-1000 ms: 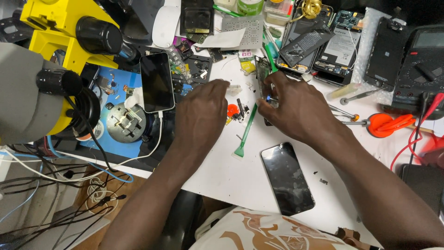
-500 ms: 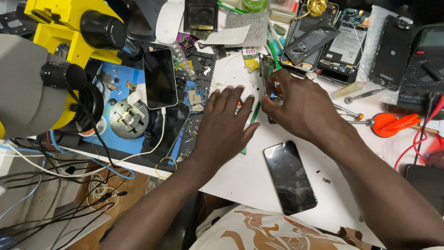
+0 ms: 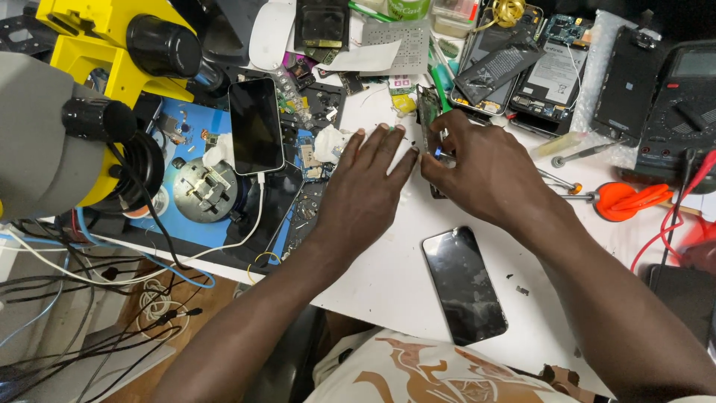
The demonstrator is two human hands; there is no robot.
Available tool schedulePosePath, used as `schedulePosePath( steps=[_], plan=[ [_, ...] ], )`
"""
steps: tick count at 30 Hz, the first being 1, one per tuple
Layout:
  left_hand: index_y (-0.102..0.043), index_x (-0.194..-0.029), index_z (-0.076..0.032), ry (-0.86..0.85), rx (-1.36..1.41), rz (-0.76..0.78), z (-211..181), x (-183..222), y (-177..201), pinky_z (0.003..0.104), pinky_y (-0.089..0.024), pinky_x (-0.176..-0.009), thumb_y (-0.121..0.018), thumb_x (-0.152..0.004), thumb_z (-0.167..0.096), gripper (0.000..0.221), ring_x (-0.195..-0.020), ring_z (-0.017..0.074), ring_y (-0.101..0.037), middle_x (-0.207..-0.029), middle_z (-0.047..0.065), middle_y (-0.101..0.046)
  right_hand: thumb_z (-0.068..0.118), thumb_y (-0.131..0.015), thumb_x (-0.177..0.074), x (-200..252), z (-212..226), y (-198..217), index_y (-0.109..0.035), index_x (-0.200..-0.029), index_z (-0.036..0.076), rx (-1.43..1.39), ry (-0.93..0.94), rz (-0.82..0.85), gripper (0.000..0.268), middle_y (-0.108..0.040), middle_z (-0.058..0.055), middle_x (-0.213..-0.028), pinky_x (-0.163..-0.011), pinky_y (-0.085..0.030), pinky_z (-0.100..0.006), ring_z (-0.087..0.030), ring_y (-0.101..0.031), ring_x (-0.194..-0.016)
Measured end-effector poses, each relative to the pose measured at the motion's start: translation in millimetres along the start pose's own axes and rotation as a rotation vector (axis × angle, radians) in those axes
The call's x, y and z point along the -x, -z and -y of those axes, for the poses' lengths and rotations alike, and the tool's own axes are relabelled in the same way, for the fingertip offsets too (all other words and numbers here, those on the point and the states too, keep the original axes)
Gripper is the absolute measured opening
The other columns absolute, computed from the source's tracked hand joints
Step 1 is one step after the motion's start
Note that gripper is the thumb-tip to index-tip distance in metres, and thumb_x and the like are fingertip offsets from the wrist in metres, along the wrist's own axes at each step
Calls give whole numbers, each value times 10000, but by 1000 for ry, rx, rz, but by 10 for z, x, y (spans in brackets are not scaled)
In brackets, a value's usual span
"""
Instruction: Disassembling a mobile phone to access and handle internal motherboard components using a screwdriver and prying tools.
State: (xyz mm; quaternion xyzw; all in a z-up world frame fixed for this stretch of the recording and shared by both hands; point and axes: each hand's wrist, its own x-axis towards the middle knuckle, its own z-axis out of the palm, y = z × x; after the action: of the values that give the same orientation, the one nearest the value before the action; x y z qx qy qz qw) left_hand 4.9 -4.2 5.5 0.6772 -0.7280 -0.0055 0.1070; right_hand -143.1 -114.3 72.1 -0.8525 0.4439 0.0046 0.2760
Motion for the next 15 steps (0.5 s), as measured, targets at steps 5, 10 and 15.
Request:
schedulePosePath(
  steps=[5, 10, 15],
  plan=[
    [-531, -1468, -84, 90, -114, 119, 87, -81, -40, 552, -220, -1224, -416, -1033, -150, 454, -1477, 379, -357, -1557, 227, -427, 439, -602, -916, 9, 18, 10, -617, -1290, 68, -11, -19, -1, 527, -747, -220, -1060, -881, -500, -667, -528, -674, -1033],
    [-529, -1453, -64, 0, -94, 107, -79, -122, -106, 528, -140, -1255, -354, -1072, -354, 510, -1517, 333, -298, -1585, 171, -420, 437, -592, -914, 2, 27, 1, -590, -1323, 75, -8, -17, -7, 547, -746, -220, -1066, -882, -498, -680, -538, -669, -1033],
    [-419, -1535, -56, 22, -38, 188, -34, -96, -25, 544, -26, -1269, -274, -1068, -507, 666, -1543, 331, -246, -1623, 165, -374, 458, -597, -914, 33, 14, -7, -592, -1316, 91, -14, -32, -13, 544, -751, -199, -1056, -888, -503, -667, -520, -676, -1035]
  ],
)
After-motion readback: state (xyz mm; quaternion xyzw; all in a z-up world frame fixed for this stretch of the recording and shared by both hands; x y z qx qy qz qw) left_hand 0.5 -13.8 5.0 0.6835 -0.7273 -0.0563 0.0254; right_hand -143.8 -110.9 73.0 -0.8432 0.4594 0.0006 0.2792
